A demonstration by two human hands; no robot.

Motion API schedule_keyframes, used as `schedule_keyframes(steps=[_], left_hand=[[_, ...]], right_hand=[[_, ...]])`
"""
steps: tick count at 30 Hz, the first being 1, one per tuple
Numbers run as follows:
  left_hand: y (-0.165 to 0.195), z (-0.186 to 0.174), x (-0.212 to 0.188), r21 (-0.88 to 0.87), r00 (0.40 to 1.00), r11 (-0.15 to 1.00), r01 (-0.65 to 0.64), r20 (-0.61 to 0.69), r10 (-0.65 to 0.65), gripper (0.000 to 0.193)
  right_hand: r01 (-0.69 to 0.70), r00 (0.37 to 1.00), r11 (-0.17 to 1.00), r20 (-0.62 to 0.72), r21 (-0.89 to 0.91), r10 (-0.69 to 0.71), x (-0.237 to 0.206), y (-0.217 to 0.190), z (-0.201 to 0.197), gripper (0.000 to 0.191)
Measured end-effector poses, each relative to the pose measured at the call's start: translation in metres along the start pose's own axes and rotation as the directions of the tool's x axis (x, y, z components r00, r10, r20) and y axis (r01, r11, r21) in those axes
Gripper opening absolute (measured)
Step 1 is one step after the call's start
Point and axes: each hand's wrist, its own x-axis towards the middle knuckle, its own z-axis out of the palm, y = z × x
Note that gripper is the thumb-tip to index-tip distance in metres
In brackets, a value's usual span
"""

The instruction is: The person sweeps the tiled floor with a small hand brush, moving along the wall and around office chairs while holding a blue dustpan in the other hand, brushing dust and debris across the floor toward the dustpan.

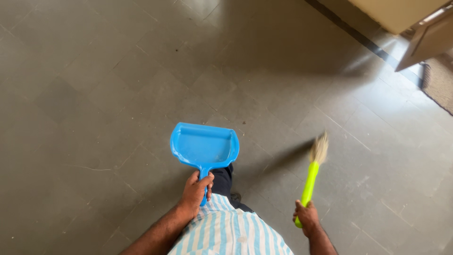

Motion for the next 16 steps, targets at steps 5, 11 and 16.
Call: schedule_keyframes(steps=[5, 11, 16], left_hand=[[0.045, -0.013, 0.033, -0.057, 0.998, 0.997, -0.053, -0.041, 0.051, 0.022], [0.108, -0.022, 0.069, -0.048, 0.993, 0.998, -0.027, -0.118, 0.022, 0.02], [0.154, -0.014, 0.089, -0.016, 0.996, 0.999, -0.034, -0.081, 0.033, 0.018]], right_hand=[[-0.233, 0.958, 0.902, 0.074, -0.363, 0.277, 0.002, -0.066, 0.083, 0.032], [0.284, 0.904, 0.554, 0.411, -0.782, 0.116, -0.004, -0.192, 0.201, 0.047], [0.369, 0.9, 0.726, 0.42, -0.58, -0.121, 0.004, -0.246, 0.214, 0.088]])
